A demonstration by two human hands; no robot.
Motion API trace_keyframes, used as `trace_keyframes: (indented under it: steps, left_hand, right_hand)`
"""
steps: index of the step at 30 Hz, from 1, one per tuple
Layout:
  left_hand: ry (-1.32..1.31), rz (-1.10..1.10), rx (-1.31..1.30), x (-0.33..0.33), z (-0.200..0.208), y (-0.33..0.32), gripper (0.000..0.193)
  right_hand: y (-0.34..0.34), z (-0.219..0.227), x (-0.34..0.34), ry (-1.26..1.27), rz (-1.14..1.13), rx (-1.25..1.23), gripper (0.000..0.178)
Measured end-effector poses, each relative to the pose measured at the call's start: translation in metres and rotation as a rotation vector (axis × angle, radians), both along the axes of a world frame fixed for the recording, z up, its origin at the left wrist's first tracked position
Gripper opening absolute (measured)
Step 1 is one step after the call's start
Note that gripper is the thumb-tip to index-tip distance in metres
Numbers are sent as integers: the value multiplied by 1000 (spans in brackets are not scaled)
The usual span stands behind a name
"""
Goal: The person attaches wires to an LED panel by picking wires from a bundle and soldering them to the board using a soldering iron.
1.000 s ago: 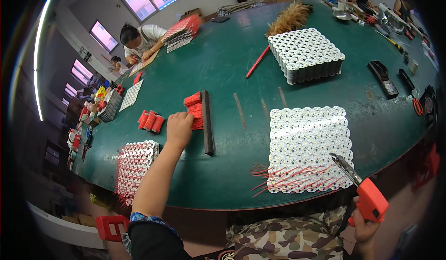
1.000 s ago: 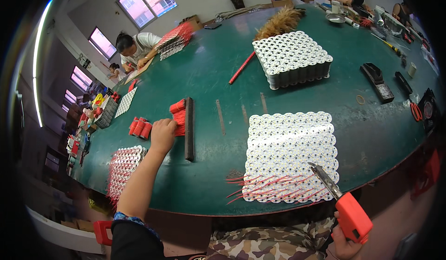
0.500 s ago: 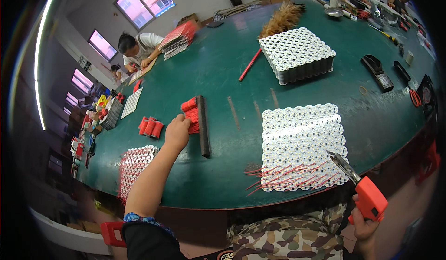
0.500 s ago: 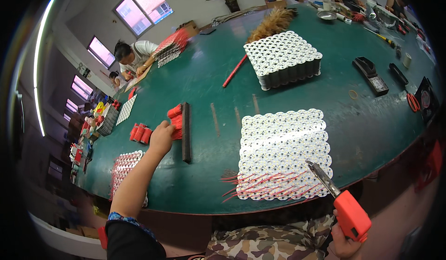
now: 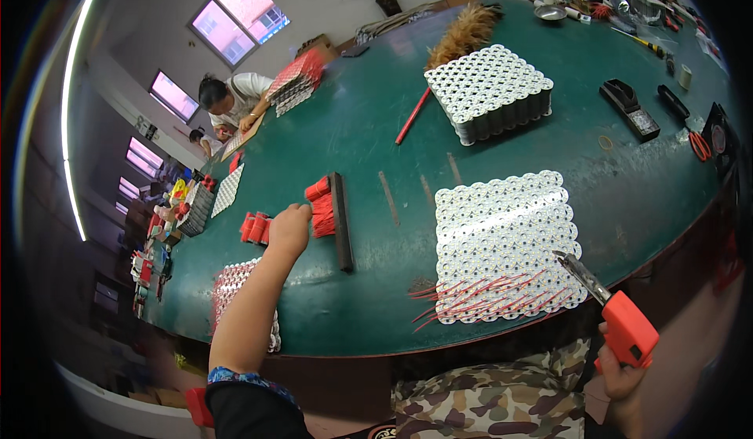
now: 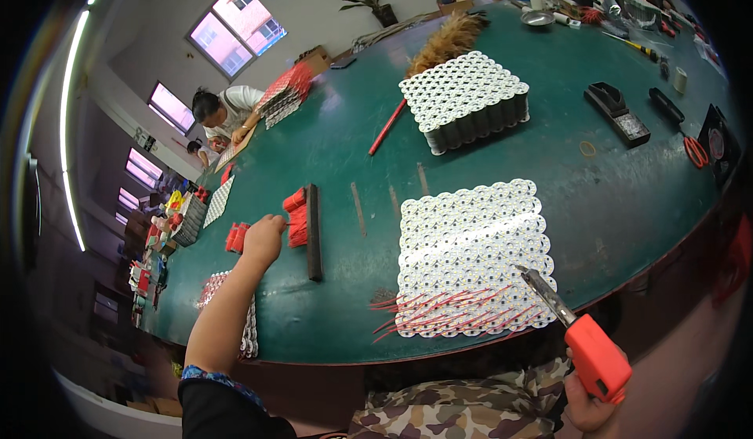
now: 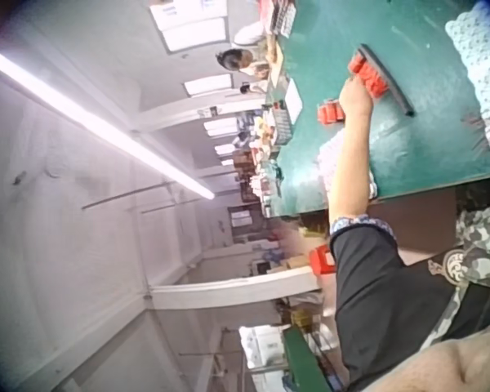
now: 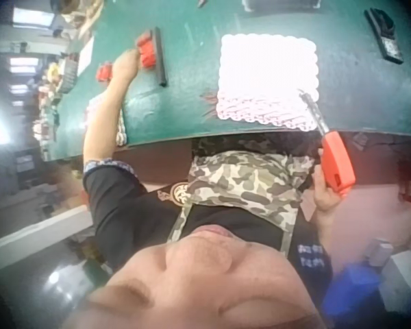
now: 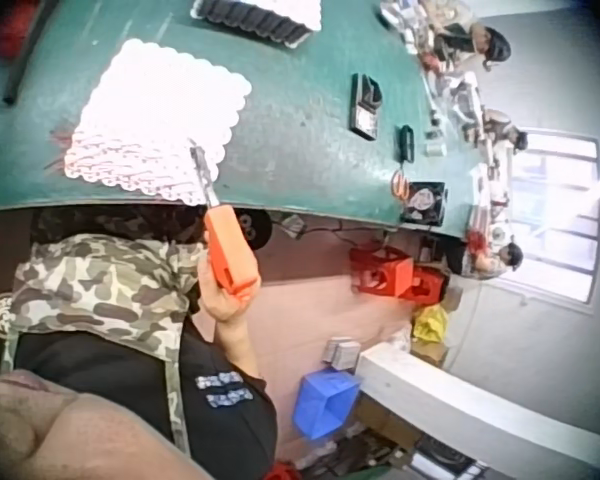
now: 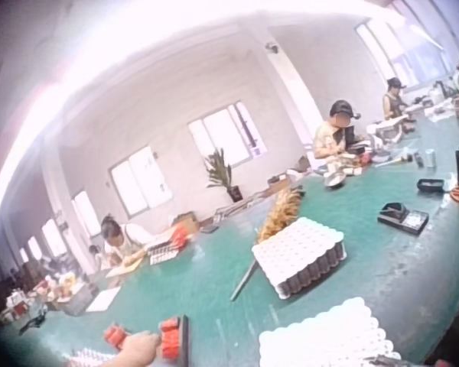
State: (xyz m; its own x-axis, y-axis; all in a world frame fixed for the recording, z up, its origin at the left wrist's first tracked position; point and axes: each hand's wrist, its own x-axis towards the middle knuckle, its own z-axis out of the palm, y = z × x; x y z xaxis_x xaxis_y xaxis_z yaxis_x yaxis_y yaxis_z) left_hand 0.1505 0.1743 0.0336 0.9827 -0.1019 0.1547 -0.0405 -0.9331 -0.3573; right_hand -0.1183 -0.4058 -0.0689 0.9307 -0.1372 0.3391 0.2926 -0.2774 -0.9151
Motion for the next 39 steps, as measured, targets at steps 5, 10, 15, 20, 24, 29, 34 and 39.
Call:
trace_keyframes:
  steps: [5, 10, 15, 20, 24, 29, 34, 39]
  left_hand:
    - [-80, 7, 83, -6, 23, 0, 8]
    - [-130, -230, 238, -17, 44, -63, 7]
    - [143, -307, 486, -2, 19, -116, 11]
    - [321, -260, 641, 0, 9, -152, 15]
    - [242, -337, 443, 2, 20, -149, 12]
    - [-136, -719, -71, -27, 11, -222, 10]
    - [-130, -782, -77, -44, -10, -261, 13]
    - [59, -811, 94, -53, -16, -264, 8]
  right_hand:
    - [-7, -4, -3, 12, -12, -54, 37]
    - [-10, -6, -4, 4, 5, -27, 38]
    - [-3, 4, -3, 19, -2, 22, 38]
    - [-9, 19, -3, -24, 34, -164, 34]
    - [-11, 21, -4, -37, -7, -153, 31]
    - [-11, 12, -6, 127, -63, 16, 36]
    - [-19, 3, -11, 77, -73, 12, 48]
    - [-26, -1, -15, 77, -50, -12, 48]
